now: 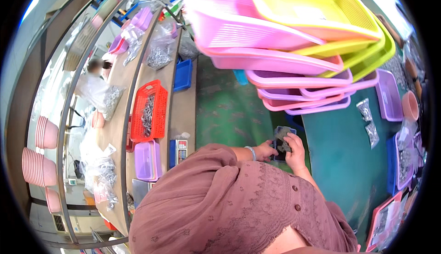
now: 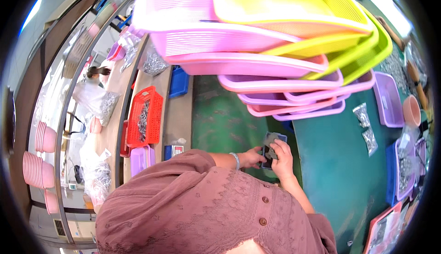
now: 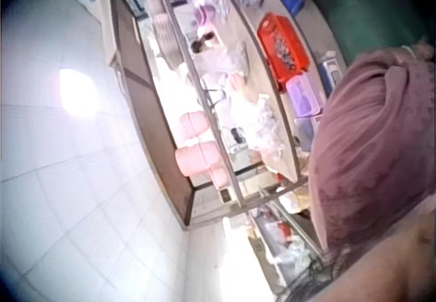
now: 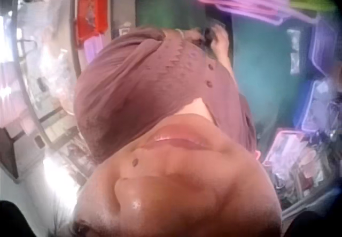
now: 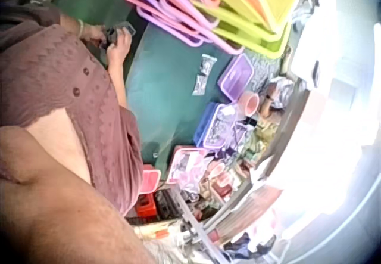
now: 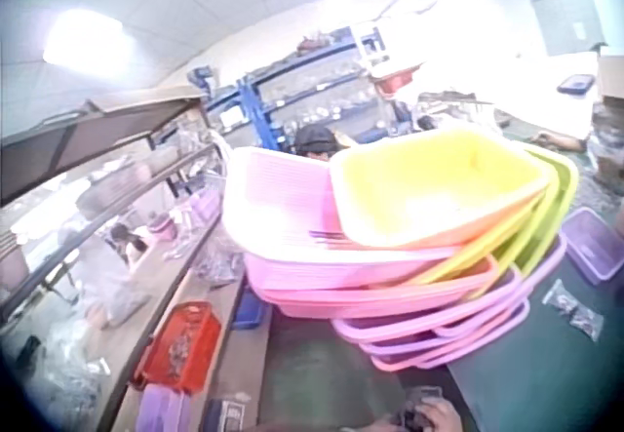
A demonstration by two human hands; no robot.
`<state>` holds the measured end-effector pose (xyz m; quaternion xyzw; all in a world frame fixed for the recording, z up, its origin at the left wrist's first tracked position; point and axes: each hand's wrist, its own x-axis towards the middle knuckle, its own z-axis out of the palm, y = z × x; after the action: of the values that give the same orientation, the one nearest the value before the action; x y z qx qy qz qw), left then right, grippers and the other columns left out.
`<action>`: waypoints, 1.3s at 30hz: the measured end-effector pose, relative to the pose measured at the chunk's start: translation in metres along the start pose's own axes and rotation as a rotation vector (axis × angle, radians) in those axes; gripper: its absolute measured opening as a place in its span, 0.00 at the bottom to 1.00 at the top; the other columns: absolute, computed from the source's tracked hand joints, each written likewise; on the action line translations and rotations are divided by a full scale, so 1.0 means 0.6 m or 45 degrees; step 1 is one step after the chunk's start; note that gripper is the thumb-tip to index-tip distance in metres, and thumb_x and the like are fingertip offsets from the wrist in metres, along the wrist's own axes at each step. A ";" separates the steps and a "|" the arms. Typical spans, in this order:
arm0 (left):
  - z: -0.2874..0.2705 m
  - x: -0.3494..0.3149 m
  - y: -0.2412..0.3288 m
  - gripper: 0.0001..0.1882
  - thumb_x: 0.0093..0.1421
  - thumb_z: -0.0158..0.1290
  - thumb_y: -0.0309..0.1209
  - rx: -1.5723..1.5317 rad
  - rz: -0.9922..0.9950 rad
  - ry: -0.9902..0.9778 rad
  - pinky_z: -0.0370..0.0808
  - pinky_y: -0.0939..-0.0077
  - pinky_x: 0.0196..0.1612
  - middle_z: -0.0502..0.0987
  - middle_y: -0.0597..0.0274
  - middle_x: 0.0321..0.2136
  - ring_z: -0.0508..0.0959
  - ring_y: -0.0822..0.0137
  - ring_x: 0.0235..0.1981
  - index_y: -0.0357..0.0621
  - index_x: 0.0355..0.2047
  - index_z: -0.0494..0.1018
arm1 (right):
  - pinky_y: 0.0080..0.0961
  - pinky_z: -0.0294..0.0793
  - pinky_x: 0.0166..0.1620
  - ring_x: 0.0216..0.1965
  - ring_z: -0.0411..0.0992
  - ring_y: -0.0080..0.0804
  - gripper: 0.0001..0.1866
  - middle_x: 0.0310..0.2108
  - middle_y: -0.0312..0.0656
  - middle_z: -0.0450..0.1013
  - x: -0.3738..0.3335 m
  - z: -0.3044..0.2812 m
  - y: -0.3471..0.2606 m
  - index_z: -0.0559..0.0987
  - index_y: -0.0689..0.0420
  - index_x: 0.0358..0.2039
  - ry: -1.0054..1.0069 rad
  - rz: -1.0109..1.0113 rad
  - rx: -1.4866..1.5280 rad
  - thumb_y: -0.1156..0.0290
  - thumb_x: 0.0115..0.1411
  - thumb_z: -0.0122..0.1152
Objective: The person scoops small metal parts into a plastic tray, transfers them into a plastic bag, wipes down the workstation, and kemudian places several small metal items into a plastic bowl.
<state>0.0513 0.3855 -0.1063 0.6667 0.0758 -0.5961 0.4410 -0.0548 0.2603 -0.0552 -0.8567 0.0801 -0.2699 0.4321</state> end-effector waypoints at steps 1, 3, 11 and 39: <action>-0.026 0.007 -0.017 0.42 0.47 0.52 0.20 -0.040 0.019 0.031 0.67 0.49 0.44 0.62 0.49 0.48 0.66 0.53 0.48 0.46 0.59 0.41 | 0.36 0.64 0.49 0.46 0.64 0.48 0.25 0.42 0.47 0.66 0.019 0.002 -0.028 0.72 0.58 0.36 -0.026 -0.106 0.006 0.88 0.32 0.46; -0.065 -0.007 -0.018 0.42 0.48 0.52 0.20 -0.095 0.030 0.017 0.67 0.48 0.44 0.62 0.50 0.48 0.66 0.52 0.48 0.46 0.59 0.41 | 0.36 0.64 0.49 0.45 0.64 0.48 0.25 0.42 0.48 0.66 0.031 0.015 -0.023 0.71 0.58 0.36 -0.046 -0.057 -0.103 0.88 0.33 0.46; -0.288 -0.071 0.006 0.39 0.48 0.51 0.21 -0.412 0.144 -0.077 0.65 0.46 0.46 0.62 0.53 0.48 0.68 0.55 0.46 0.48 0.57 0.44 | 0.30 0.63 0.48 0.42 0.66 0.47 0.23 0.38 0.50 0.67 0.075 0.135 -0.080 0.69 0.62 0.38 0.128 0.186 -0.046 0.88 0.38 0.42; -0.889 -0.131 0.214 0.34 0.49 0.52 0.24 -0.611 0.585 0.165 0.69 0.58 0.38 0.67 0.59 0.41 0.69 0.62 0.41 0.49 0.55 0.49 | 0.24 0.60 0.50 0.49 0.61 0.37 0.34 0.47 0.44 0.61 0.644 0.674 -0.251 0.62 0.59 0.52 -0.145 0.380 0.384 0.85 0.38 0.43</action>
<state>0.4983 0.7039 -0.0282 0.5802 0.0896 -0.4027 0.7023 0.4711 0.4914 0.0205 -0.7749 0.1404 -0.1631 0.5943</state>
